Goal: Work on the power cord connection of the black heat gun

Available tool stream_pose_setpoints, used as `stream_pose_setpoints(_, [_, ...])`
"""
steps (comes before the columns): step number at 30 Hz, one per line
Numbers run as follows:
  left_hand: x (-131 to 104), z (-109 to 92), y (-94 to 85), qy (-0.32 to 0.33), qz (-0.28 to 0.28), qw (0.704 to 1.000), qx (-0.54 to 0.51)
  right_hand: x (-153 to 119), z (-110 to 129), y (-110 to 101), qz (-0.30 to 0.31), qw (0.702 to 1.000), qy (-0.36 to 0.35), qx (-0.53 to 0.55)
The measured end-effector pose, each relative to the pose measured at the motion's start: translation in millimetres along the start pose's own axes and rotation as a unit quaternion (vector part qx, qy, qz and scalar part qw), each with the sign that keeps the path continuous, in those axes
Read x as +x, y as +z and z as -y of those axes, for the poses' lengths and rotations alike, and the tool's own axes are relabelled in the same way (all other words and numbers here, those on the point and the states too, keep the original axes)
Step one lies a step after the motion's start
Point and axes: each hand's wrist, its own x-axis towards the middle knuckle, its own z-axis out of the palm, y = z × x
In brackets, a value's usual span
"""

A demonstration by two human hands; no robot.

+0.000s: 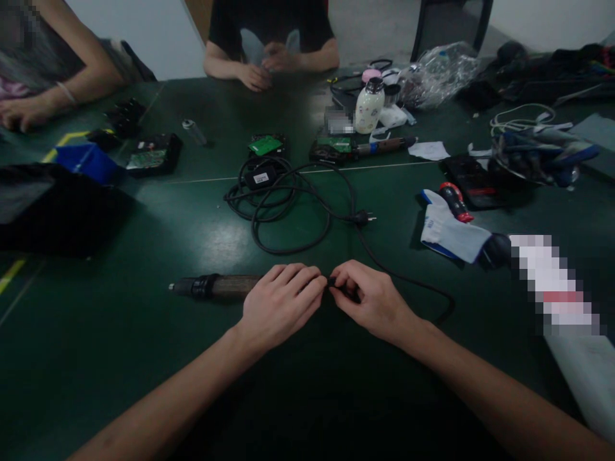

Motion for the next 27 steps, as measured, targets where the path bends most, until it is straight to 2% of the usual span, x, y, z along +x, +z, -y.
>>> stream_pose_setpoints(6, [-0.1, -0.1, -2.0, 0.014, 0.025, 1.000, -0.008, -0.5, 1.2, -0.2, -0.001, 1.000, 0.002, 0.000])
stream_pose_setpoints(13, [1.5, 0.2, -1.3, -0.006, -0.011, 1.000, -0.015, -0.4, 1.5, -0.5, 0.000, 1.000, 0.004, -0.005])
stream_pose_setpoints(18, [-0.4, 0.0, -2.8, 0.015, 0.009, 1.000, -0.018, 0.1, 1.8, -1.1, 0.002, 1.000, 0.001, -0.002])
stream_pose_setpoints(23, [-1.3, 0.5, -0.3, -0.015, -0.014, 0.999, -0.028, 0.0, 2.6, -1.9, 0.005, 1.000, 0.004, -0.005])
stream_pose_setpoints(27, [-0.6, 0.5, -0.4, 0.001, -0.008, 1.000, -0.023, 0.0, 2.5, -1.5, 0.004, 1.000, 0.005, -0.003])
